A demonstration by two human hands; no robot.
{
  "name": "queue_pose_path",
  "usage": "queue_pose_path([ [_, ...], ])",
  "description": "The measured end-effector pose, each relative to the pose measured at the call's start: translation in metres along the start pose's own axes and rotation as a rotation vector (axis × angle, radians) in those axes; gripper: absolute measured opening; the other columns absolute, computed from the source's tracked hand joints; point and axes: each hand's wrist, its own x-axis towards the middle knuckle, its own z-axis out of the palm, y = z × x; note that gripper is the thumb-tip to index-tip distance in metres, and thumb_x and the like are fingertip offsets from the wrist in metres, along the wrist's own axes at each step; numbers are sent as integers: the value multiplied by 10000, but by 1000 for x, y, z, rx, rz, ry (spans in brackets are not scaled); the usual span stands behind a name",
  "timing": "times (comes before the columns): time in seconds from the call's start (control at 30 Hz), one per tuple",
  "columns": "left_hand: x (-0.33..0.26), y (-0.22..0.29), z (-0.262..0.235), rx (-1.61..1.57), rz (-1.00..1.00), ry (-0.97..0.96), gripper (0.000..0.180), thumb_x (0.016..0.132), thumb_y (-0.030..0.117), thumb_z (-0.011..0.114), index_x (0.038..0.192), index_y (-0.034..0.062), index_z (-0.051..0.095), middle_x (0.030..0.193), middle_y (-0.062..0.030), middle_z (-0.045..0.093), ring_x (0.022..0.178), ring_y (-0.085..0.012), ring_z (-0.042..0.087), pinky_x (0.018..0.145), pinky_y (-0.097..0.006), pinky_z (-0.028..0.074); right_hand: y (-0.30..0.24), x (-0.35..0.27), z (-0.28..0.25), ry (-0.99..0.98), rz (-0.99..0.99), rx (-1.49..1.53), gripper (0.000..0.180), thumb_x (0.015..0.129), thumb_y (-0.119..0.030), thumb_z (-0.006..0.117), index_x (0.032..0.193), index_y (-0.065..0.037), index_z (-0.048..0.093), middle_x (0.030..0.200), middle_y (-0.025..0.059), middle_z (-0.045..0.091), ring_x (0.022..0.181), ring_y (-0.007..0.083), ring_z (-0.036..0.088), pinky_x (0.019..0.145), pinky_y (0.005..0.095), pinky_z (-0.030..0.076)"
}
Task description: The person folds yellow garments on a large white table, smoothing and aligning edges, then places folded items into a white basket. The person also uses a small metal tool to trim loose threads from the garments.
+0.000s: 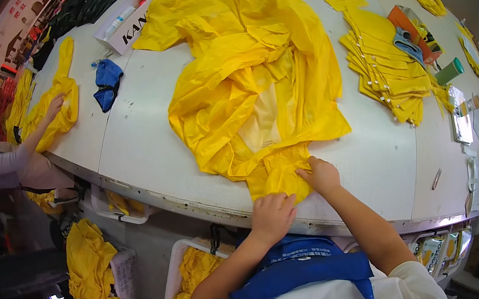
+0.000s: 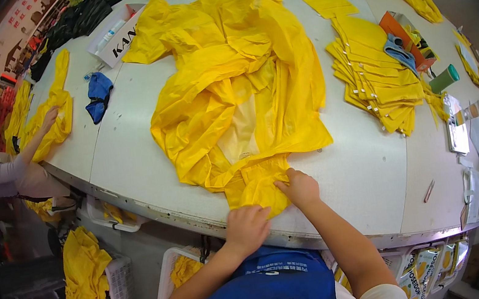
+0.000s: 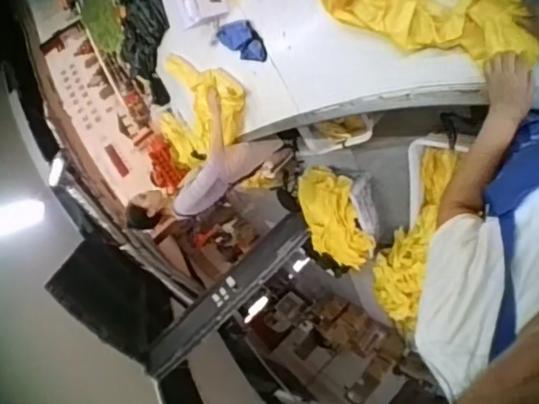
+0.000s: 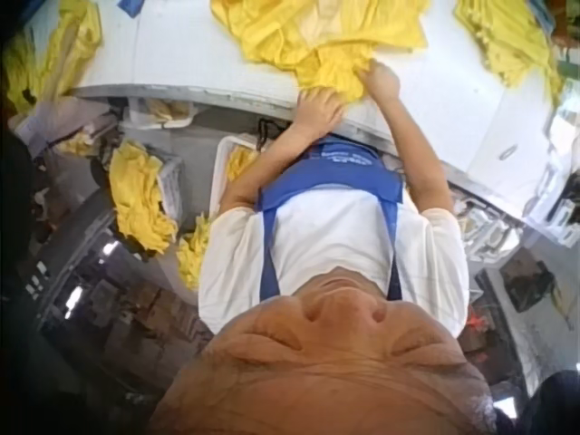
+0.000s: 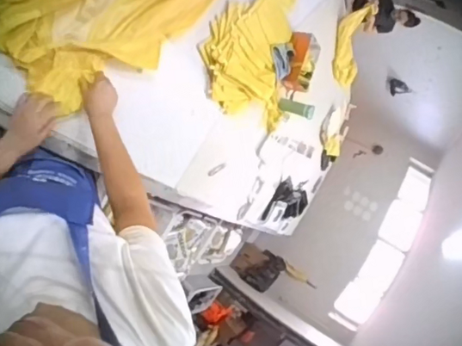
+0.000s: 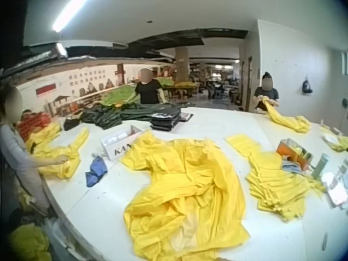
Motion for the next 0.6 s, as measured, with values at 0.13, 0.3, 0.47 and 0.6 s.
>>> queue_pose_path([
  [0.13, -8, -2, 22, 99, 19, -208, 370, 759, 266, 689, 1069, 80, 606, 915, -55, 584, 852, -235, 567, 765, -396, 421, 0, -3, -1, 51, 74, 137, 410, 760, -411, 716, 947, -72, 581, 874, 162, 670, 829, 336, 656, 694, 422, 514],
  [0.3, -14, -45, 41, -55, 64, -293, 162, 828, 177, 571, 940, 59, 569, 779, -119, 609, 778, -295, 604, 699, -389, 454, 14, -35, -18, 500, -666, 36, 337, 767, -314, 710, 1014, -104, 617, 895, 132, 669, 882, 309, 632, 802, 395, 483],
  [0.47, 24, -57, 32, -338, -371, -389, 123, 870, 173, 559, 896, 52, 558, 842, -166, 640, 832, -357, 617, 700, -434, 478, 39, -6, -1, -228, -554, 39, 255, 809, -272, 665, 1018, -126, 643, 998, 58, 629, 944, 286, 573, 865, 416, 430],
  [0.6, 31, -77, 42, -427, -475, -351, 134, 896, 194, 558, 906, 61, 571, 877, -164, 639, 847, -376, 608, 712, -423, 480, -10, -10, -36, 262, -918, -89, 209, 771, -263, 678, 927, -126, 658, 916, 29, 630, 913, 219, 563, 822, 357, 436],
])
